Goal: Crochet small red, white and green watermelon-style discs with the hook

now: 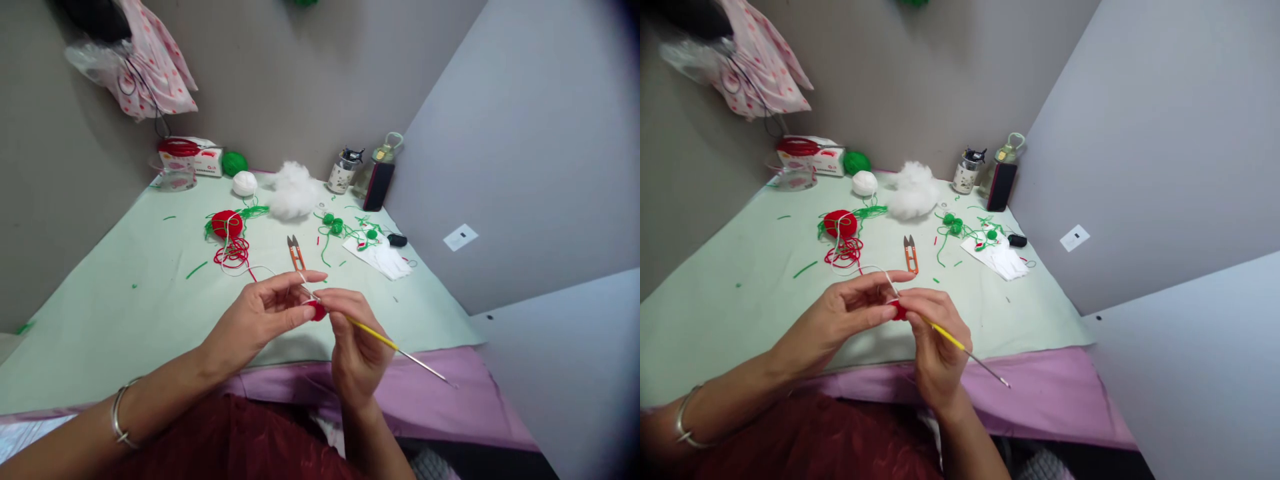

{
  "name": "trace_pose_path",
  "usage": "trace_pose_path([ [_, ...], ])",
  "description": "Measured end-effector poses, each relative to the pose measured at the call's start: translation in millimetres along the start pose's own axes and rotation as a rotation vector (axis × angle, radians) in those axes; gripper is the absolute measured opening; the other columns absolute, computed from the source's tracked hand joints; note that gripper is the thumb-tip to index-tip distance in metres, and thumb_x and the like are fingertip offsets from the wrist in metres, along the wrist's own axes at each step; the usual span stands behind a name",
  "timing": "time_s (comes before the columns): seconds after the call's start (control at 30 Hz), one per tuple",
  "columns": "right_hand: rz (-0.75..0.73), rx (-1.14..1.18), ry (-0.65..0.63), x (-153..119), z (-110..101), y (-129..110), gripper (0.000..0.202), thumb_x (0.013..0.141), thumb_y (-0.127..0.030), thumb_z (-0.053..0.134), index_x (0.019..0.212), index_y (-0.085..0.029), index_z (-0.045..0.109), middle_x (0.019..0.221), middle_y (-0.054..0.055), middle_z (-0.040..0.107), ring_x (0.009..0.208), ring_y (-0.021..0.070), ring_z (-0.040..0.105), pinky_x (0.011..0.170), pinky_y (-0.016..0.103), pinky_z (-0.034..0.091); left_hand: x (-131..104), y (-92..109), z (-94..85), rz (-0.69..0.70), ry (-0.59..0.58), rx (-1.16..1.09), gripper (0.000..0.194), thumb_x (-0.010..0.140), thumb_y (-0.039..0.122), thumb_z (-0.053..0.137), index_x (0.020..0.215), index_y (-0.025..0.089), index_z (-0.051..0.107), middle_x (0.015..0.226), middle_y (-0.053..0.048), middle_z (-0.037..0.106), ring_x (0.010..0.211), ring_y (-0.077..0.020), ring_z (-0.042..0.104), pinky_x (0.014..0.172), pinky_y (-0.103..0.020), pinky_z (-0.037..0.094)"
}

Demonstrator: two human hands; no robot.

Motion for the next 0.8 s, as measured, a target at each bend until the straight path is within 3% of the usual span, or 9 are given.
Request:
trace_pose_path([
  [0.13, -0.143, -0.225, 0.016, -11, 7, -2, 0.035, 0.098, -0.009, 0.064, 0.121, -0.032, 0.076, 0.105, 0.006, 0.075, 0.094, 0.0186, 0.073, 0.076, 0.034, 0.064, 2, -6, -5.1, 0.016, 0.083, -0.078, 0.045, 0.080, 0.024, 0.089, 0.124, 0.025, 0.079, 0.085, 0.002, 0.071, 0.084, -0.0139, 0.065, 0.089, -0.028, 0.052],
  [0.23, -0.313, -0.399, 0.046, -16, 9, -9, 0.041, 0.096, -0.010, 0.067, 0.129, -0.033, 0.074, 0.112, 0.007, 0.075, 0.097, 0.0207, 0.073, 0.078, 0.036, 0.065, 3, -16, -5.3, -0.085, 0.082, -0.196, 0.048, 0.078, 0.029, 0.092, 0.124, 0.023, 0.080, 0.087, 0.000, 0.073, 0.086, -0.0144, 0.065, 0.088, -0.027, 0.050],
  [0.33, -0.175, -0.253, 0.064, -8, 0, -2, 0.031, 0.099, -0.013, 0.062, 0.119, -0.031, 0.077, 0.096, 0.005, 0.076, 0.087, 0.0201, 0.073, 0.074, 0.037, 0.063, 3, -22, -5.5, -0.211, 0.054, -0.267, 0.041, 0.078, 0.031, 0.091, 0.117, 0.020, 0.083, 0.087, -0.002, 0.074, 0.083, -0.0137, 0.062, 0.085, -0.026, 0.050],
  [0.5, 0.142, 0.169, 0.136, 2, -11, 14, 0.020, 0.103, -0.022, 0.058, 0.099, -0.026, 0.077, 0.083, 0.001, 0.070, 0.063, 0.0129, 0.063, 0.061, 0.031, 0.055, 3, -14, -13.0, -0.157, 0.096, -0.227, 0.029, 0.078, 0.027, 0.090, 0.106, 0.023, 0.086, 0.088, -0.001, 0.071, 0.081, -0.0128, 0.060, 0.082, -0.025, 0.048],
  [0.67, 0.150, 0.131, 0.040, 0, 1, 16, 0.015, 0.101, -0.024, 0.064, 0.097, -0.025, 0.078, 0.090, 0.004, 0.076, 0.083, 0.0180, 0.070, 0.072, 0.034, 0.059, 2, -13, -6.3, -0.073, 0.046, -0.127, 0.038, 0.079, 0.024, 0.089, 0.116, 0.028, 0.084, 0.083, 0.001, 0.070, 0.084, -0.0148, 0.061, 0.089, -0.030, 0.049],
  [0.8, 0.220, 0.219, 0.046, -2, 1, 24, 0.016, 0.102, -0.026, 0.062, 0.100, -0.025, 0.077, 0.093, 0.003, 0.078, 0.073, 0.0147, 0.069, 0.069, 0.032, 0.059, 0, -13, -8.4, -0.061, 0.053, -0.109, 0.038, 0.079, 0.025, 0.089, 0.116, 0.030, 0.083, 0.086, 0.001, 0.067, 0.085, -0.0149, 0.062, 0.092, -0.032, 0.048],
])
Point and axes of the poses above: each hand's wrist, its own x-axis towards the middle knuckle, its own z-axis out of the palm, y = z × x, the point moved 7 cm from there along x, towards the middle knuckle
